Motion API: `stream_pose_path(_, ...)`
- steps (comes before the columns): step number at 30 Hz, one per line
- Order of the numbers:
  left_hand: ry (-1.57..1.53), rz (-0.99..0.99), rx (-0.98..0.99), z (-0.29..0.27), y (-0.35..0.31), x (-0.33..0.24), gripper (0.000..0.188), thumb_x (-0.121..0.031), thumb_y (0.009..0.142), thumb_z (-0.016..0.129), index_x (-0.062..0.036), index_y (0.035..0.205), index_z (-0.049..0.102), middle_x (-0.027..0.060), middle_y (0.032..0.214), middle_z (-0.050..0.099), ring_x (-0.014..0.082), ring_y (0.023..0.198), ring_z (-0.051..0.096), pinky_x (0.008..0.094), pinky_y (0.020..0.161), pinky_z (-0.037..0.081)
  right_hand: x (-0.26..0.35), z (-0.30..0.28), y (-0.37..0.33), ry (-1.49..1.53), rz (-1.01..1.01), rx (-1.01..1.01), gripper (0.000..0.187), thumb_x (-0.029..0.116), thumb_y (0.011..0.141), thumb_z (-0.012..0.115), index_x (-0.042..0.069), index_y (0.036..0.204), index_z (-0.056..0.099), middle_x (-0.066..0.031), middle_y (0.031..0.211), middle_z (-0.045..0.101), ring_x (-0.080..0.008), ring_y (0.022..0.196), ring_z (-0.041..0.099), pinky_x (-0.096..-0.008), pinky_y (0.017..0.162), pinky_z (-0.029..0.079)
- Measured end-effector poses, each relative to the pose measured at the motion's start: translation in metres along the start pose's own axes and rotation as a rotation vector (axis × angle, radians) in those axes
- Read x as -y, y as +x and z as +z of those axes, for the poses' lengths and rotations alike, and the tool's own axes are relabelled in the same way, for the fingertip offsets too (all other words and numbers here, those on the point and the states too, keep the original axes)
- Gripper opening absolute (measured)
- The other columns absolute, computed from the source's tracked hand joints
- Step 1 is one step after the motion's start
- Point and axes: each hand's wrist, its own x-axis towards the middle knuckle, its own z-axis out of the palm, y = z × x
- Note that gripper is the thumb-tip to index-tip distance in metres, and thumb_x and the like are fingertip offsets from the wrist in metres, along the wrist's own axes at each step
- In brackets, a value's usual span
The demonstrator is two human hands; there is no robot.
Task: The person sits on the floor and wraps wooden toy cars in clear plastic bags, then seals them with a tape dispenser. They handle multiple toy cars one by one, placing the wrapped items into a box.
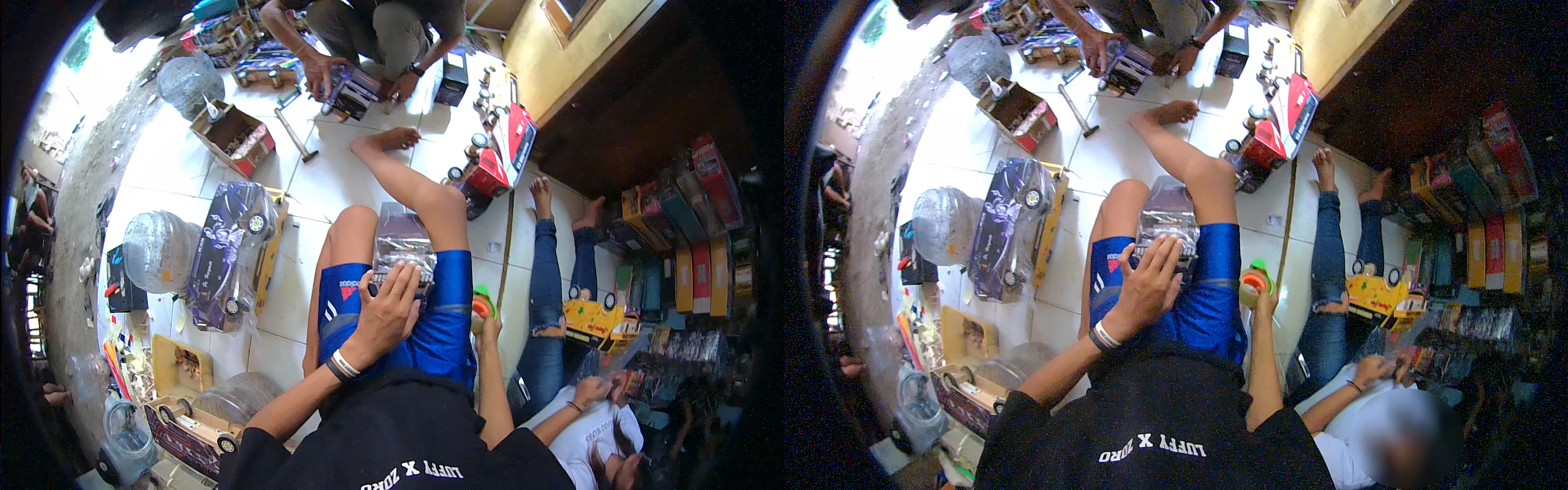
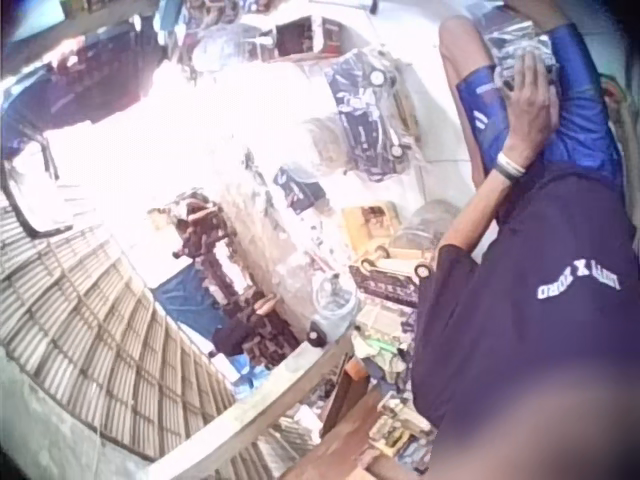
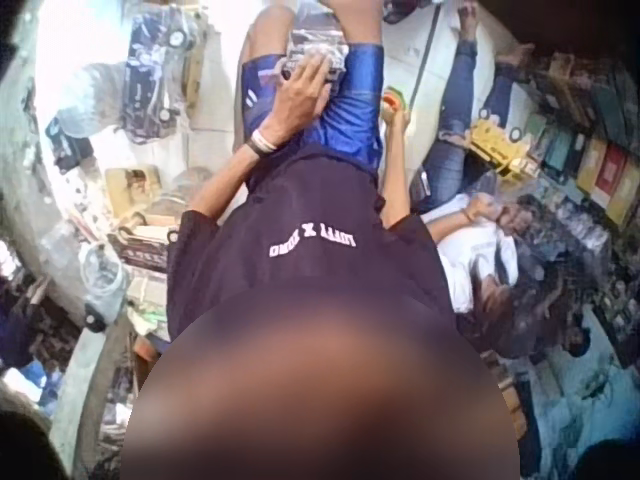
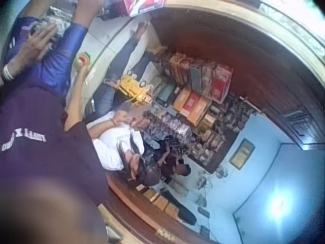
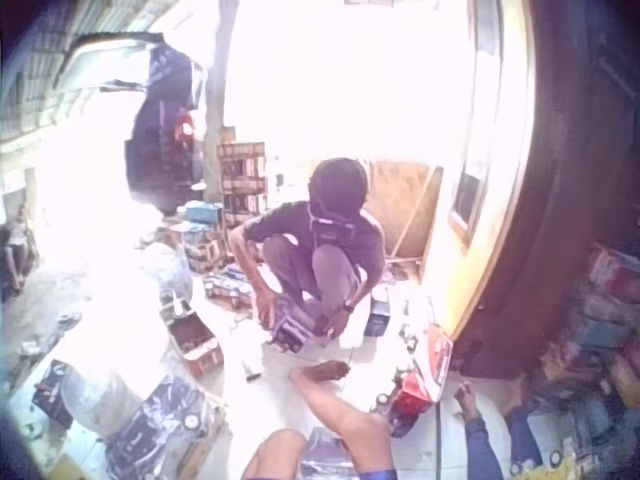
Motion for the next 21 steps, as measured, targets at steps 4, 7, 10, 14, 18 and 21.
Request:
stream_pose_path(4,0.01,-0.029,-0.057,-0.002,0.013,0.002,0.058,-0.03,0.098,0.066,-0.008,0.151,0.056,0.0077,0.153,0.057,0.0226,0.149,0.045,0.0564,0.12,0.02,-0.046,0.02,0.018,-0.294,-0.326,-0.022,0.04,0.017,0.103,0.065,0.002,0.14,0.061,-0.0112,0.119,0.07,-0.0216,0.109,0.069,-0.0327,0.096,0.056)
stream_pose_path(7,0.045,-0.036,-0.068,-0.001,0.019,-0.001,0.057,-0.033,0.098,0.067,-0.0078,0.149,0.059,0.007,0.15,0.06,0.0243,0.147,0.047,0.0541,0.12,0.023,-0.057,0.032,0.026,-0.342,-0.494,-0.016,0.05,0.014,0.1,0.065,0.003,0.146,0.053,-0.0142,0.13,0.066,-0.0267,0.119,0.066,-0.0368,0.103,0.053)
stream_pose_path(10,0.058,-0.041,-0.063,0.001,0.021,-0.004,0.055,-0.035,0.097,0.068,-0.0076,0.145,0.063,0.0074,0.146,0.062,0.0256,0.143,0.048,0.0502,0.119,0.025,-0.06,0.034,0.03,-0.523,-0.494,-0.061,0.06,0.007,0.093,0.06,0.006,0.151,0.046,-0.0205,0.137,0.062,-0.0361,0.125,0.063,-0.0443,0.106,0.052)
stream_pose_path(14,0.064,-0.032,-0.068,0.002,0.025,-0.007,0.052,-0.035,0.098,0.068,-0.0056,0.141,0.065,0.0096,0.143,0.063,0.0271,0.142,0.048,0.0507,0.118,0.026,-0.06,0.032,0.035,-0.589,-0.196,-0.168,0.064,0.011,0.091,0.066,0.006,0.151,0.045,-0.0237,0.143,0.059,-0.0427,0.129,0.06,-0.0473,0.111,0.048)
stream_pose_path(18,0.055,-0.035,-0.076,0.001,0.029,-0.008,0.049,-0.035,0.1,0.065,-0.0022,0.136,0.067,0.0126,0.142,0.064,0.0297,0.143,0.048,0.0515,0.118,0.027,-0.056,0.032,0.043,-0.768,-0.167,-0.203,0.065,0.016,0.091,0.068,0.006,0.151,0.046,-0.024,0.144,0.058,-0.0453,0.13,0.059,-0.0478,0.112,0.046)
stream_pose_path(21,0.05,-0.059,-0.079,0.001,0.033,-0.008,0.048,-0.034,0.1,0.065,-0.0042,0.137,0.067,0.0104,0.144,0.062,0.0287,0.143,0.048,0.0503,0.117,0.028,-0.048,0.038,0.044,-0.872,-0.144,-0.225,0.064,0.016,0.091,0.069,0.005,0.15,0.046,-0.0237,0.144,0.059,-0.0448,0.13,0.059,-0.0477,0.111,0.047)
